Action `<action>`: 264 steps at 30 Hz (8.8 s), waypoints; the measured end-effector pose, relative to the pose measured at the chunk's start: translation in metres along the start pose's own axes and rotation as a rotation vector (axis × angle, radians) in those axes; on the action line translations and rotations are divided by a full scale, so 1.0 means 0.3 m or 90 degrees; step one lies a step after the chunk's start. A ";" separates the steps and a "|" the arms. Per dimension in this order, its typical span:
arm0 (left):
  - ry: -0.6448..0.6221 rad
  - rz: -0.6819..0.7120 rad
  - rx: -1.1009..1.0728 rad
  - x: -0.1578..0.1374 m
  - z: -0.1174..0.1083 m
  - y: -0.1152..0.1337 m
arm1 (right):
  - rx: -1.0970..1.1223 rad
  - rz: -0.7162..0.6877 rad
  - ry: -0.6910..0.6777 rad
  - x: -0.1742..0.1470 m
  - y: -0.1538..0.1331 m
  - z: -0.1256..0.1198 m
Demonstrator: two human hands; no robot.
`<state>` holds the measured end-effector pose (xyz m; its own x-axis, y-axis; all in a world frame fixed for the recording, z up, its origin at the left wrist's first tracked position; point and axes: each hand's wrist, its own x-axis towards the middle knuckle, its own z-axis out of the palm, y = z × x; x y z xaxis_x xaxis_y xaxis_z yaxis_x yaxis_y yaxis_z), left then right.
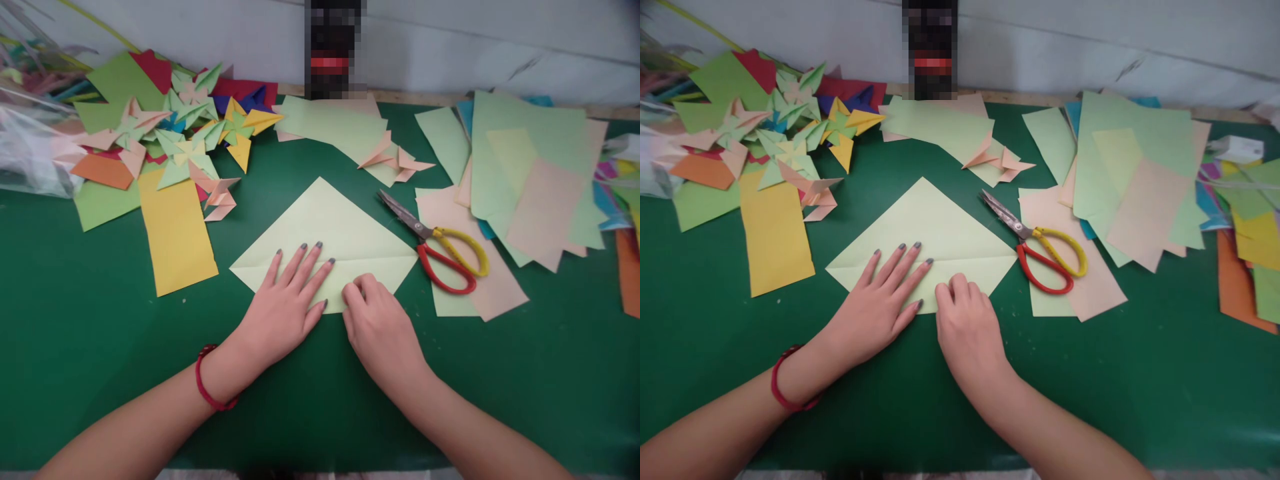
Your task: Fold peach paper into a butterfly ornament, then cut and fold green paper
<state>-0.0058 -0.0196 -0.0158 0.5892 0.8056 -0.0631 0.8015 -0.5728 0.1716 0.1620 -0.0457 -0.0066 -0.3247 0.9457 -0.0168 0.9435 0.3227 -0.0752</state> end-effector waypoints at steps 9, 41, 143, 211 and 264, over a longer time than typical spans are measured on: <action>-0.006 0.004 0.002 -0.001 -0.001 -0.002 | -0.049 0.015 0.017 -0.018 -0.014 0.007; -0.018 -0.087 0.054 -0.072 -0.049 -0.094 | -0.044 0.028 0.012 -0.009 -0.008 0.008; -0.001 -0.009 -0.021 0.013 -0.008 -0.058 | 0.206 0.096 0.114 0.074 0.246 -0.017; 0.045 -0.159 0.015 0.006 0.003 -0.052 | 0.205 0.003 0.065 0.094 0.090 0.043; 0.143 0.037 -0.097 0.074 -0.013 -0.107 | 0.463 -0.194 -0.141 0.049 0.198 -0.116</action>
<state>-0.0187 0.0172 -0.0189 0.5823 0.7956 0.1671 0.7326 -0.6026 0.3163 0.2157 -0.0111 0.0234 -0.6369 0.7666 -0.0819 0.5582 0.3853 -0.7348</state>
